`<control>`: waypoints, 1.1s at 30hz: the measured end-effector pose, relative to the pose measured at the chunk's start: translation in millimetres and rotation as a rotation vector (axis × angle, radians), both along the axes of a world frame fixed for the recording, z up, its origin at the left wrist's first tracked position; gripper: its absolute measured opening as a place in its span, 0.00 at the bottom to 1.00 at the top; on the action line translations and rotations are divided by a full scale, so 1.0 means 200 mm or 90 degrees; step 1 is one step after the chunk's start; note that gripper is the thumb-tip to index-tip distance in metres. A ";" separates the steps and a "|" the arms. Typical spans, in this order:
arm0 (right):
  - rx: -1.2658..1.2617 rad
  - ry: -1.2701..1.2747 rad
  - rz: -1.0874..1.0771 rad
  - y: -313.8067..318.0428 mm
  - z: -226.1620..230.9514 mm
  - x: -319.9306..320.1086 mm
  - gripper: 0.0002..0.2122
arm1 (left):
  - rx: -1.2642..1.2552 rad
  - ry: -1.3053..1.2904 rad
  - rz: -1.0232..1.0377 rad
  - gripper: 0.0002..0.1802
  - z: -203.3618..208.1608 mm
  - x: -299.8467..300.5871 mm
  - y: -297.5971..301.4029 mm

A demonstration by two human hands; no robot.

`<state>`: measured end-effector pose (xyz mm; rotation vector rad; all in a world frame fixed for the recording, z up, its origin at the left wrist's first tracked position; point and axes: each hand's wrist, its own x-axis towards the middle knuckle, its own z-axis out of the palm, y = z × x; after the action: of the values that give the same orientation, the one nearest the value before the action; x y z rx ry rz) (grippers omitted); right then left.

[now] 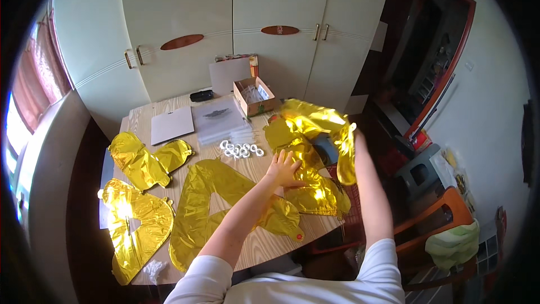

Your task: The recorder folds and organizes gold foil sheets on a table template.

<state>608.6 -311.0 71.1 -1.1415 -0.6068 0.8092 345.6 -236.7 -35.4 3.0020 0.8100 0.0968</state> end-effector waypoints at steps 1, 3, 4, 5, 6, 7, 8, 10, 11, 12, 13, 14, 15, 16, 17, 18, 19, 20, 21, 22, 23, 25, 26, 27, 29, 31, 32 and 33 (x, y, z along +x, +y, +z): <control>0.035 0.007 -0.026 0.01 0.06 0.05 0.16 | -0.013 0.016 0.004 0.55 0.01 0.00 -0.01; 0.106 0.014 -0.084 0.01 0.22 0.15 0.16 | -0.037 0.043 0.005 0.56 0.06 0.01 -0.04; 0.143 0.000 -0.104 0.02 0.29 0.19 0.16 | -0.041 0.063 0.006 0.55 0.09 0.01 -0.05; 0.181 -0.015 -0.126 0.01 0.37 0.22 0.15 | -0.046 0.056 0.007 0.55 0.08 0.02 -0.05; 0.218 -0.030 -0.156 0.02 0.46 0.16 0.14 | -0.050 0.052 0.017 0.55 0.07 0.00 -0.04; 0.255 -0.044 -0.186 0.02 0.56 0.09 0.13 | -0.055 0.049 0.029 0.54 0.06 -0.03 -0.03; 0.267 -0.050 -0.202 0.00 0.64 0.06 0.12 | -0.051 0.058 0.028 0.55 0.06 -0.03 -0.02; 0.318 -0.110 -0.231 -0.06 0.75 0.11 0.13 | -0.044 0.073 0.014 0.55 0.08 0.00 -0.02; 0.337 -0.114 -0.265 -0.10 0.83 0.06 0.14 | -0.041 0.070 0.011 0.53 0.09 0.00 -0.02; 0.358 -0.125 -0.263 -0.14 0.87 0.08 0.14 | -0.035 0.063 0.000 0.51 0.14 0.00 -0.03; 0.380 -0.133 -0.255 -0.18 0.92 0.06 0.14 | -0.029 0.058 -0.004 0.50 0.18 -0.01 -0.02; 0.343 -0.150 -0.252 -0.23 0.94 0.03 0.14 | -0.035 0.048 -0.002 0.48 0.19 -0.01 0.00; 0.328 -0.174 -0.245 -0.27 0.96 -0.04 0.14 | -0.040 0.037 0.004 0.45 0.20 -0.02 0.04; 0.310 -0.200 -0.243 -0.31 0.97 -0.10 0.14 | -0.046 0.027 0.004 0.43 0.20 -0.01 0.07; 0.291 -0.225 -0.240 -0.34 0.96 -0.13 0.14 | -0.043 0.010 0.017 0.42 0.20 0.00 0.10; 0.286 -0.317 -0.233 -0.38 0.92 -0.11 0.13 | -0.041 -0.007 0.024 0.40 0.18 0.02 0.12; 0.270 -0.388 -0.228 -0.42 0.89 -0.13 0.12 | -0.042 -0.023 0.031 0.38 0.19 0.04 0.12; 0.248 -0.450 -0.215 -0.45 0.87 -0.14 0.11 | -0.064 -0.003 0.017 0.36 0.20 0.05 0.13; 0.229 -0.510 -0.195 -0.47 0.84 -0.18 0.11 | -0.041 -0.043 0.004 0.35 0.15 0.06 0.16; 0.220 -0.556 -0.186 -0.45 0.83 -0.27 0.10 | -0.016 -0.080 0.005 0.35 0.05 0.03 0.23; 0.211 -0.631 -0.171 -0.46 0.82 -0.41 0.10 | 0.005 -0.114 0.004 0.34 -0.03 0.00 0.26; 0.154 -0.652 -0.049 -0.48 0.71 -0.55 0.05 | -0.228 -0.272 0.101 0.37 0.02 -0.04 0.28; 0.231 -0.810 -0.078 -0.49 0.66 -0.70 0.04 | -0.344 -0.353 0.156 0.38 0.05 -0.08 0.28; 0.272 -0.865 0.011 -0.51 0.57 -0.77 0.03 | -0.607 -0.449 0.187 0.40 0.12 -0.11 0.22; 0.414 -1.105 0.162 -0.58 0.47 -0.97 0.04 | -1.120 -0.627 0.266 0.44 0.33 -0.33 0.08; 0.481 -1.162 0.247 -0.65 0.34 -1.20 0.05 | -1.275 -0.564 0.183 0.45 0.41 -0.61 -0.01; 0.503 -1.177 0.290 -0.69 0.25 -1.30 0.05 | -1.283 -0.520 0.144 0.45 0.46 -0.73 -0.08; 0.516 -1.191 0.315 -0.73 0.15 -1.38 0.05 | -1.226 -0.505 0.164 0.44 0.46 -0.82 -0.14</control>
<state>331.8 -457.9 101.8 -0.6625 -2.5218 -0.4401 180.8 -264.7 57.5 0.9043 0.5295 0.2656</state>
